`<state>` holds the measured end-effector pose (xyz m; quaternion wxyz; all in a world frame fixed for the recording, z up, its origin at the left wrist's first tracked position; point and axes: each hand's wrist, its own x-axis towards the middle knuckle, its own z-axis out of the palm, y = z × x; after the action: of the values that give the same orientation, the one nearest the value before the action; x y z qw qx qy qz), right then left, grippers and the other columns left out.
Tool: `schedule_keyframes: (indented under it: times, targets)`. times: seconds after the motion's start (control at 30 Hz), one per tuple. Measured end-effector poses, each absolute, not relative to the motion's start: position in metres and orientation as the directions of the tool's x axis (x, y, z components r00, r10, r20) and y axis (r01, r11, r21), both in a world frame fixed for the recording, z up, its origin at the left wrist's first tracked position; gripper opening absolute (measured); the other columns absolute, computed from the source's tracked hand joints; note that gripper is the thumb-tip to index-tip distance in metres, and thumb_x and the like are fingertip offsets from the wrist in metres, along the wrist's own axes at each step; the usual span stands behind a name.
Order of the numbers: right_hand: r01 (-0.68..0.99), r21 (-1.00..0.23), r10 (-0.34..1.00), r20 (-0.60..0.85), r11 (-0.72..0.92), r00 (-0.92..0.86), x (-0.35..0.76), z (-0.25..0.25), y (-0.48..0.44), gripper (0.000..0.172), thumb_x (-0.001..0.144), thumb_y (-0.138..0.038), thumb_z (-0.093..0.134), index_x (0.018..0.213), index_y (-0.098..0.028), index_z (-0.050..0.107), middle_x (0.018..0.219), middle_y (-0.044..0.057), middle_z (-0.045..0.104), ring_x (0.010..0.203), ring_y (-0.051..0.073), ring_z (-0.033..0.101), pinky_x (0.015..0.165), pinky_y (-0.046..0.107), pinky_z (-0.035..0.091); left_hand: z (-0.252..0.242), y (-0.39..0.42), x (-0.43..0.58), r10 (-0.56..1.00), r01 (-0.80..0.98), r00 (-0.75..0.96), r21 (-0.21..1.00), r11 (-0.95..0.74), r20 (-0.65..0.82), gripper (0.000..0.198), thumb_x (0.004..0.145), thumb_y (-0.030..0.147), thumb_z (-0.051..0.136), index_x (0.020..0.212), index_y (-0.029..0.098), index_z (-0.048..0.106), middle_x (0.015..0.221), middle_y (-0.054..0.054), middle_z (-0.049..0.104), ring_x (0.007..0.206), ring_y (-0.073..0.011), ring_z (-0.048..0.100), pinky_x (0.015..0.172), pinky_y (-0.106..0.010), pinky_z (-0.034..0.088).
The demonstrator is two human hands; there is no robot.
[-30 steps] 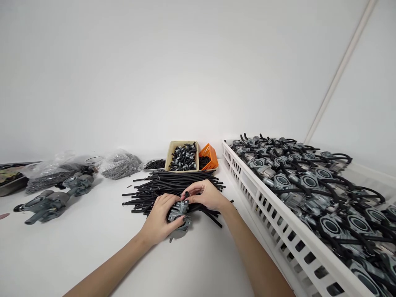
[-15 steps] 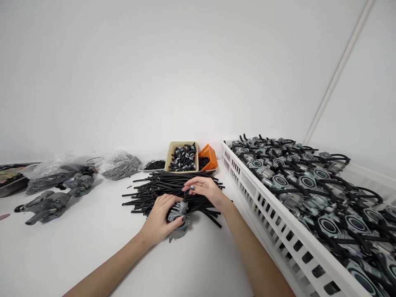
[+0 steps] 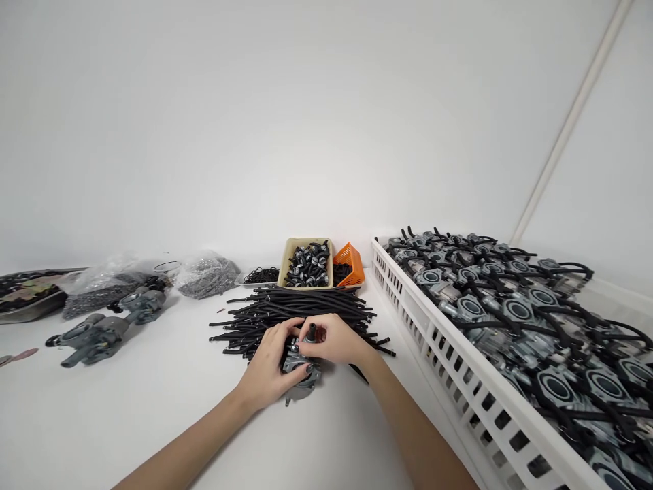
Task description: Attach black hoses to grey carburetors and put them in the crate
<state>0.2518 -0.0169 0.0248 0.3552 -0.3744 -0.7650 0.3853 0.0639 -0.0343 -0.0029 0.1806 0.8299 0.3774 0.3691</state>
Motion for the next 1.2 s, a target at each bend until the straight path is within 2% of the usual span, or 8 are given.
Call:
schedule_keyframes:
  times: [0.27, 0.37, 0.47, 0.57, 0.63, 0.8, 1.0, 1.2]
  targets:
    - [0.045, -0.911, 0.86, 0.368, 0.409, -0.355, 0.249, 0.031, -0.02, 0.006, 0.068, -0.02, 0.069, 0.069, -0.017, 0.064, 0.066, -0.002, 0.056, 0.06, 0.011, 0.046, 0.058, 0.024, 0.038, -0.004, -0.035, 0.064, 0.746, 0.041, 0.39, 0.798, -0.601, 0.541, 0.074, 0.08, 0.059, 0.06, 0.139, 0.021, 0.036, 0.133, -0.014, 0.049, 0.118, -0.0308, 0.049, 0.102, -0.044, 0.038]
    - [-0.15, -0.909, 0.848, 0.417, 0.389, -0.326, 0.247, 0.035, -0.024, 0.019, 0.068, -0.033, 0.075, 0.069, -0.018, 0.063, 0.069, 0.0, 0.057, 0.065, 0.013, 0.05, 0.062, 0.026, 0.042, -0.001, -0.041, 0.07, 0.805, -0.249, 0.444, 0.917, -0.311, 0.393, 0.072, 0.079, 0.053, 0.066, 0.139, 0.023, 0.039, 0.127, -0.011, 0.055, 0.112, -0.0275, 0.054, 0.093, -0.037, 0.044]
    - [-0.226, -0.912, 0.835, 0.405, 0.342, -0.374, 0.245, 0.037, -0.027, 0.027, 0.071, -0.04, 0.076, 0.071, -0.018, 0.061, 0.07, 0.0, 0.055, 0.065, 0.013, 0.05, 0.061, 0.025, 0.042, -0.002, -0.047, 0.074, 0.793, -0.452, 0.566, 0.889, 0.07, 0.226, 0.063, 0.074, 0.047, 0.073, 0.128, 0.021, 0.053, 0.12, -0.009, 0.062, 0.108, -0.0273, 0.06, 0.089, -0.036, 0.047]
    - [-0.184, -0.929, 0.826, 0.37, 0.321, -0.425, 0.245, 0.038, -0.029, 0.028, 0.074, -0.04, 0.075, 0.07, -0.017, 0.059, 0.068, -0.001, 0.053, 0.062, 0.011, 0.047, 0.058, 0.024, 0.039, -0.009, -0.048, 0.074, 0.634, -0.413, 0.771, 0.808, 0.42, 0.065, 0.057, 0.075, 0.054, 0.069, 0.114, 0.013, 0.065, 0.111, -0.015, 0.068, 0.103, -0.0327, 0.065, 0.08, -0.04, 0.052]
    - [-0.12, -0.941, 0.84, 0.337, 0.317, -0.424, 0.245, 0.039, -0.029, 0.027, 0.076, -0.04, 0.074, 0.071, -0.017, 0.06, 0.066, -0.002, 0.052, 0.059, 0.01, 0.045, 0.057, 0.023, 0.038, -0.013, -0.046, 0.072, 0.554, -0.372, 0.832, 0.77, 0.519, 0.029, 0.059, 0.078, 0.058, 0.064, 0.111, 0.009, 0.067, 0.109, -0.018, 0.07, 0.101, -0.0345, 0.066, 0.073, -0.039, 0.055]
    - [-0.068, -0.937, 0.863, 0.341, 0.341, -0.373, 0.245, 0.039, -0.021, 0.028, 0.078, -0.043, 0.071, 0.079, -0.016, 0.063, 0.073, 0.001, 0.059, 0.07, 0.014, 0.054, 0.067, 0.027, 0.045, -0.004, -0.04, 0.067, 0.637, -0.44, 0.77, 0.753, 0.489, 0.036, 0.054, 0.084, 0.056, 0.058, 0.111, 0.01, 0.066, 0.106, -0.018, 0.07, 0.094, -0.0337, 0.069, 0.066, -0.041, 0.057]
    - [0.057, -0.888, 0.87, 0.431, 0.456, -0.241, 0.245, 0.026, -0.01, 0.032, 0.08, -0.047, 0.068, 0.092, -0.017, 0.068, 0.08, 0.003, 0.061, 0.066, 0.014, 0.052, 0.062, 0.028, 0.045, 0.019, -0.044, 0.065, 0.802, -0.446, 0.596, 0.845, 0.294, 0.035, 0.074, 0.08, 0.035, 0.069, 0.145, 0.034, 0.033, 0.133, -0.014, 0.054, 0.094, -0.0326, 0.068, 0.064, -0.046, 0.059]
    - [0.255, -0.744, 0.785, 0.604, 0.617, -0.137, 0.249, 0.02, -0.001, 0.033, 0.094, -0.046, 0.048, 0.098, -0.019, 0.068, 0.098, 0.009, 0.062, 0.086, 0.02, 0.059, 0.074, 0.032, 0.048, 0.028, -0.042, 0.062, 0.873, -0.554, 0.476, 0.806, 0.208, 0.102, 0.071, 0.079, 0.043, 0.067, 0.141, 0.03, 0.036, 0.115, -0.013, 0.064, 0.092, -0.0352, 0.07, 0.055, -0.039, 0.059]
